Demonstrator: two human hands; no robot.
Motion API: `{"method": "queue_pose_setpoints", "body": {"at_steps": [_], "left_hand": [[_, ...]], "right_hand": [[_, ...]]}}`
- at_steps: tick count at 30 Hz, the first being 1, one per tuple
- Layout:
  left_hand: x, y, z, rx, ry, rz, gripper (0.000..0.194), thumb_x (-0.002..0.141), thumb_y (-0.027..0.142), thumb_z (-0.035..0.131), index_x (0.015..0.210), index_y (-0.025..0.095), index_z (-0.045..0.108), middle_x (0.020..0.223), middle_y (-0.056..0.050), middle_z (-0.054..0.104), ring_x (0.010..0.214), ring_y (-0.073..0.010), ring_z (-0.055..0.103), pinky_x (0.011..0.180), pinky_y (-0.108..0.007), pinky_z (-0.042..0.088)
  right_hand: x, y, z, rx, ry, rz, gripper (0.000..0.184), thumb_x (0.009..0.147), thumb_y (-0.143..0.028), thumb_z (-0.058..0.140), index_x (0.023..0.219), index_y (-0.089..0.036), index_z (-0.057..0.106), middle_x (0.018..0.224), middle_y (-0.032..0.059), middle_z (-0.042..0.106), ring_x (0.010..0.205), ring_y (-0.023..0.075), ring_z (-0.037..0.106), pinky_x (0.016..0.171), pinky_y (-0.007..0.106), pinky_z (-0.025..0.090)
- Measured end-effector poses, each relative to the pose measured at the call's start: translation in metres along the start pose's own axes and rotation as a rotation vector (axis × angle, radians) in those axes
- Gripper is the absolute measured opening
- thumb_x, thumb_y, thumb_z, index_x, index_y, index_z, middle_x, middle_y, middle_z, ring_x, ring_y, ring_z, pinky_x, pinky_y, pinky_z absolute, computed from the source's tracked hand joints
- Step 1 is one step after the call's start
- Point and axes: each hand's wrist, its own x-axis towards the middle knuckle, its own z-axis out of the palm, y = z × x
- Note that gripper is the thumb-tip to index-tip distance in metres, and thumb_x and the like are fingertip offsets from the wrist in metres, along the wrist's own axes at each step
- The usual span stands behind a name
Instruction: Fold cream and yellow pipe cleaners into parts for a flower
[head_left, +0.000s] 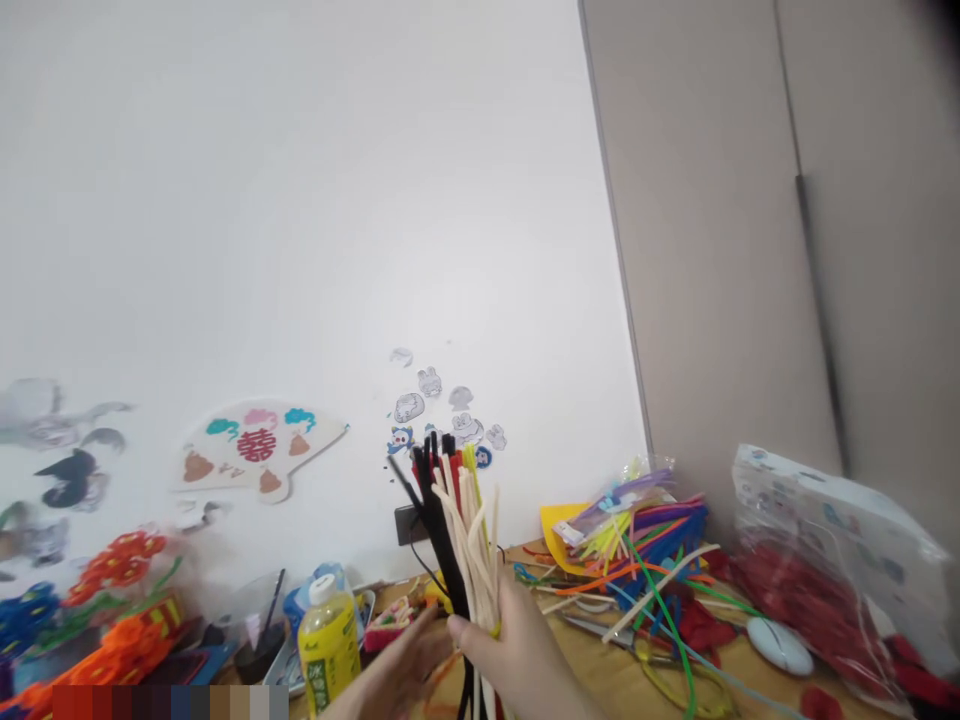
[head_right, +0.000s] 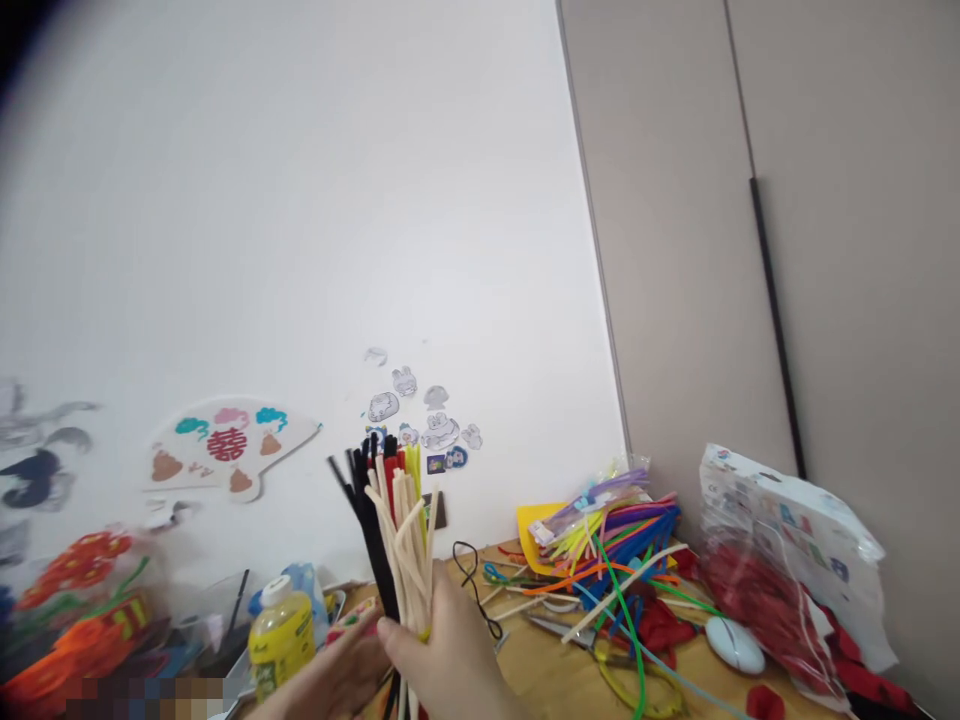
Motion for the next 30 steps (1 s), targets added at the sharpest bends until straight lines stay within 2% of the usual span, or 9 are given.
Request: {"method": "queue_pose_setpoints", "body": {"at_steps": [2,4,9,14,17,19,22,25,30], "left_hand": [[0.012,0.005,-0.005,-0.034,0.006,0.098,0.053,0.055,0.069,0.060,0.085,0.027,0.072,0.094,-0.011,0.073,0.105,-0.0327,0.057,0.089,-0.045,0.040],[0.016,0.007,-0.001,-0.068,-0.006,0.238,0.071,0.033,0.071,0.068,0.085,0.023,0.072,0.096,-0.012,0.072,0.106,-0.0371,0.055,0.090,-0.045,0.040],[0.002,0.011,0.033,-0.103,0.229,0.294,0.056,0.055,0.050,0.072,0.100,0.017,0.065,0.101,-0.011,0.070,0.106,-0.0323,0.056,0.090,-0.040,0.043],[-0.012,0.026,0.050,-0.097,0.414,0.262,0.043,0.053,0.036,0.075,0.089,0.016,0.066,0.083,-0.007,0.073,0.086,-0.0286,0.064,0.076,-0.034,0.049],[-0.017,0.025,0.057,-0.115,0.279,0.177,0.034,0.055,0.041,0.073,0.076,0.015,0.064,0.052,-0.001,0.066,0.053,-0.0218,0.062,0.053,-0.029,0.047],[-0.018,0.022,0.063,-0.159,0.182,0.137,0.033,0.056,0.043,0.073,0.071,0.016,0.060,0.044,0.001,0.060,0.043,-0.0181,0.056,0.045,-0.027,0.043],[-0.018,0.016,0.074,-0.169,0.169,0.129,0.034,0.051,0.041,0.076,0.066,0.018,0.056,0.044,0.002,0.059,0.041,-0.0168,0.055,0.045,-0.027,0.043],[-0.017,0.012,0.079,-0.196,0.176,0.115,0.035,0.049,0.042,0.077,0.064,0.018,0.056,0.044,0.002,0.058,0.040,-0.0169,0.055,0.045,-0.028,0.043],[-0.020,0.012,0.079,-0.318,0.193,0.089,0.034,0.052,0.046,0.073,0.065,0.019,0.058,0.048,-0.001,0.060,0.042,-0.0198,0.057,0.045,-0.031,0.044]], "right_hand": [[-0.001,0.001,0.003,-0.062,-0.030,-0.050,0.037,0.070,-0.024,0.061,0.106,-0.020,0.057,0.087,0.0055,0.066,0.082,0.0227,0.060,0.074,0.029,0.044],[-0.002,0.000,0.006,-0.128,-0.065,-0.113,0.037,0.070,-0.028,0.062,0.106,-0.020,0.057,0.087,0.0065,0.066,0.081,0.0239,0.061,0.071,0.028,0.044],[-0.005,-0.007,-0.001,-0.240,-0.164,-0.255,0.027,0.079,-0.031,0.053,0.104,-0.020,0.059,0.091,0.0070,0.065,0.081,0.0221,0.060,0.068,0.026,0.042],[-0.003,-0.016,-0.024,-0.293,-0.116,-0.213,0.017,0.076,-0.031,0.058,0.089,-0.019,0.062,0.086,0.0050,0.062,0.077,0.0195,0.057,0.068,0.028,0.041],[0.000,-0.013,-0.029,-0.144,-0.032,-0.117,0.022,0.077,-0.027,0.055,0.098,-0.019,0.057,0.086,0.0035,0.061,0.069,0.0151,0.056,0.063,0.025,0.042],[0.001,-0.011,-0.028,-0.068,-0.015,-0.052,0.021,0.076,-0.025,0.056,0.096,-0.019,0.056,0.081,0.0018,0.060,0.064,0.0135,0.055,0.058,0.023,0.042],[0.001,-0.008,-0.026,-0.065,0.017,-0.025,0.007,0.073,-0.023,0.058,0.076,-0.018,0.053,0.068,-0.0016,0.055,0.060,0.0126,0.052,0.055,0.022,0.039],[-0.001,-0.008,-0.025,-0.058,0.122,-0.032,0.015,0.074,-0.025,0.056,0.064,-0.019,0.046,0.061,-0.0030,0.048,0.057,0.0120,0.048,0.052,0.021,0.036],[-0.002,-0.014,-0.025,0.340,0.097,0.024,0.023,0.079,-0.038,0.052,0.069,-0.019,0.045,0.062,-0.0024,0.050,0.056,0.0111,0.049,0.051,0.021,0.038]]}}
